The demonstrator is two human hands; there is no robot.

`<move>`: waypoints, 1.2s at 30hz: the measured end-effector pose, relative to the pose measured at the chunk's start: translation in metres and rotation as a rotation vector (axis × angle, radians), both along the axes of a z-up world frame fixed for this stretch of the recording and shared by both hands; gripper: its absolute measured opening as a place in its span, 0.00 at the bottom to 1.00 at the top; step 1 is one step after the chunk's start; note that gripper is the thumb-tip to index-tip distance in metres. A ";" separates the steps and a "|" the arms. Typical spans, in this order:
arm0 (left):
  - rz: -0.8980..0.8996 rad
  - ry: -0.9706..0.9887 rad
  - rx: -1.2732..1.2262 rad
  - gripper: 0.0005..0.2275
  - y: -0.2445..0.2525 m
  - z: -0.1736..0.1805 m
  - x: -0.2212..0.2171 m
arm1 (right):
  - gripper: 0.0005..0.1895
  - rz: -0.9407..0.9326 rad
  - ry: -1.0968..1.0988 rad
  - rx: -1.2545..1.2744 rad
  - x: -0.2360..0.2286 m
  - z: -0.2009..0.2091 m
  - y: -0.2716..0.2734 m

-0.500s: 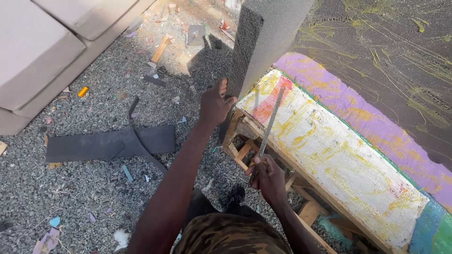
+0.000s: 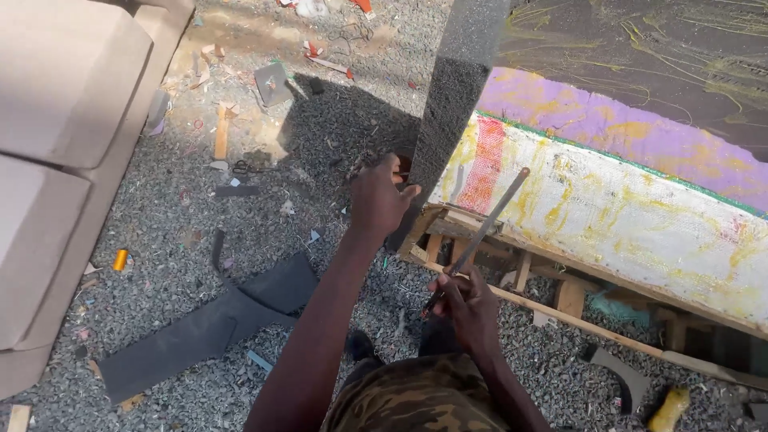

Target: Cutting a strip of grey foam from a wooden furniture frame using a handheld saw blade.

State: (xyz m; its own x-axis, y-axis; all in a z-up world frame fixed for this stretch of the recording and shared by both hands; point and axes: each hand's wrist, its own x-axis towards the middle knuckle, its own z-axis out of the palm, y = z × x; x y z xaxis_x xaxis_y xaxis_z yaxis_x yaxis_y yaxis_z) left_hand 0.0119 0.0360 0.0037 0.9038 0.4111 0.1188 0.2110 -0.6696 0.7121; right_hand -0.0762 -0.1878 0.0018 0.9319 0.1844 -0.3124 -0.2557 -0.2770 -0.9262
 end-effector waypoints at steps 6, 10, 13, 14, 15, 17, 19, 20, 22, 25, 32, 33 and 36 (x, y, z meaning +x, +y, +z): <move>-0.152 0.062 0.050 0.33 0.022 0.000 0.012 | 0.10 -0.066 -0.042 0.039 0.010 0.002 0.031; -0.316 0.182 0.009 0.22 0.045 0.025 0.021 | 0.11 -0.208 -0.005 0.189 0.029 -0.002 0.058; -0.494 0.355 0.125 0.19 0.074 0.021 0.030 | 0.11 -0.273 0.006 0.241 0.039 -0.014 0.068; -0.590 0.419 0.227 0.23 0.085 0.019 0.034 | 0.12 -0.264 -0.037 0.244 0.041 -0.017 0.070; -0.619 0.426 0.234 0.23 0.101 0.024 0.038 | 0.12 -0.295 -0.031 0.245 0.046 -0.014 0.075; -0.607 0.117 0.397 0.35 0.129 0.035 0.044 | 0.10 -0.387 0.008 0.152 0.052 -0.005 0.082; -0.669 0.056 0.214 0.19 0.131 0.105 0.058 | 0.08 -0.461 0.031 0.136 0.049 0.008 0.086; -0.694 -0.003 0.027 0.15 0.132 0.140 0.067 | 0.07 -0.503 0.046 0.122 0.050 0.015 0.087; -0.691 -0.095 0.085 0.13 0.133 0.176 0.081 | 0.09 -0.605 0.075 0.110 0.048 0.027 0.093; -0.674 -0.315 0.135 0.09 0.121 0.219 0.092 | 0.16 -0.753 0.109 0.111 0.037 0.043 0.104; -1.310 -0.895 0.079 0.06 0.092 0.257 0.154 | 0.17 -1.159 0.138 0.161 0.029 0.059 0.149; -1.364 -0.907 0.058 0.06 0.094 0.263 0.159 | 0.17 -1.216 0.131 0.169 0.030 0.055 0.159; -1.608 -0.837 0.007 0.13 0.111 0.271 0.176 | 0.33 -1.367 0.140 0.158 0.030 0.047 0.208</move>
